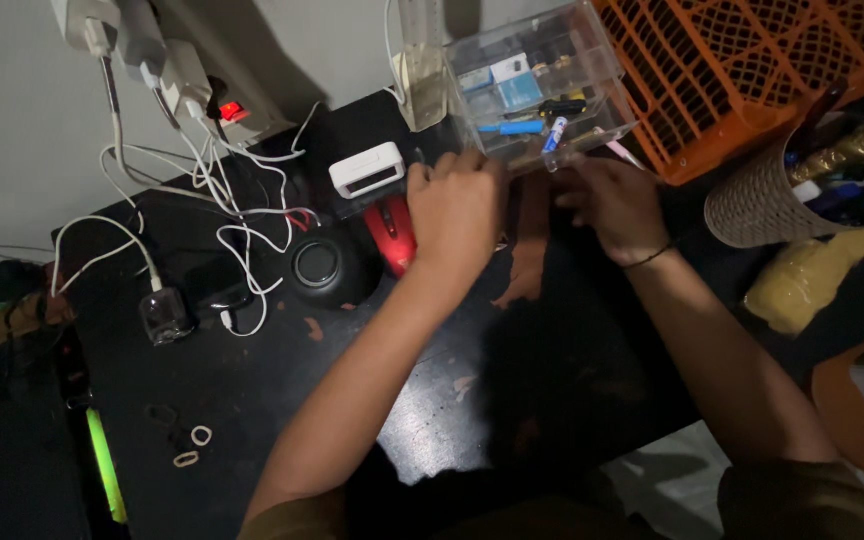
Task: The person unscrews the back of a small triangular speaker with a screwdriver, pries off the cover, and removes the speaker driver and internal parts by hand. They then plug a charger into a wall socket and handle a charging cable at the desk.
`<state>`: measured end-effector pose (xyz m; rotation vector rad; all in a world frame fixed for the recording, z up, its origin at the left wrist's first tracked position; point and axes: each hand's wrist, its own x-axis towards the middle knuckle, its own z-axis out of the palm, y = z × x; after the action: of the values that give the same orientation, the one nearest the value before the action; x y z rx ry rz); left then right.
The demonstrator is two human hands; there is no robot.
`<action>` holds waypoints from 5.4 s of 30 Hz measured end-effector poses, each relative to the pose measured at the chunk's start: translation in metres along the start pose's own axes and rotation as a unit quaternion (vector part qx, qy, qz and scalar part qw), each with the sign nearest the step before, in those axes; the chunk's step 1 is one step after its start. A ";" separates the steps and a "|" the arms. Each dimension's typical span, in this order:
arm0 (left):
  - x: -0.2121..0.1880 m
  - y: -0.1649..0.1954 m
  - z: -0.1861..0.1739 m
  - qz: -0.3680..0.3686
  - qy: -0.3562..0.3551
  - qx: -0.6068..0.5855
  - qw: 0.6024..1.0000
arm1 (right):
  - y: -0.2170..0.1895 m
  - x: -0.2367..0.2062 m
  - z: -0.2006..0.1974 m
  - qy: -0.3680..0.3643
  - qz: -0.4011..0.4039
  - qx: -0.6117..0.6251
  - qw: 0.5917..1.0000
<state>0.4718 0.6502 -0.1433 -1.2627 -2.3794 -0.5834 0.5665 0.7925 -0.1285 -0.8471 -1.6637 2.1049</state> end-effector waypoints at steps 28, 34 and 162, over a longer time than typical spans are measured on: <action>-0.067 -0.013 -0.065 0.002 0.046 -0.090 0.995 | -0.001 0.048 0.027 -0.016 -0.040 0.014 0.999; -0.096 -0.022 -0.093 0.007 0.043 -0.106 0.993 | 0.004 0.044 0.033 -0.025 -0.058 0.040 0.997; -0.300 -0.369 -0.243 -0.430 0.058 0.126 0.892 | 0.075 -0.153 0.527 -0.258 -0.503 -0.436 0.700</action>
<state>0.3514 0.1301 -0.1586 -0.0031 -2.7139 -0.5265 0.3608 0.2802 -0.0876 0.5703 -2.5701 0.7174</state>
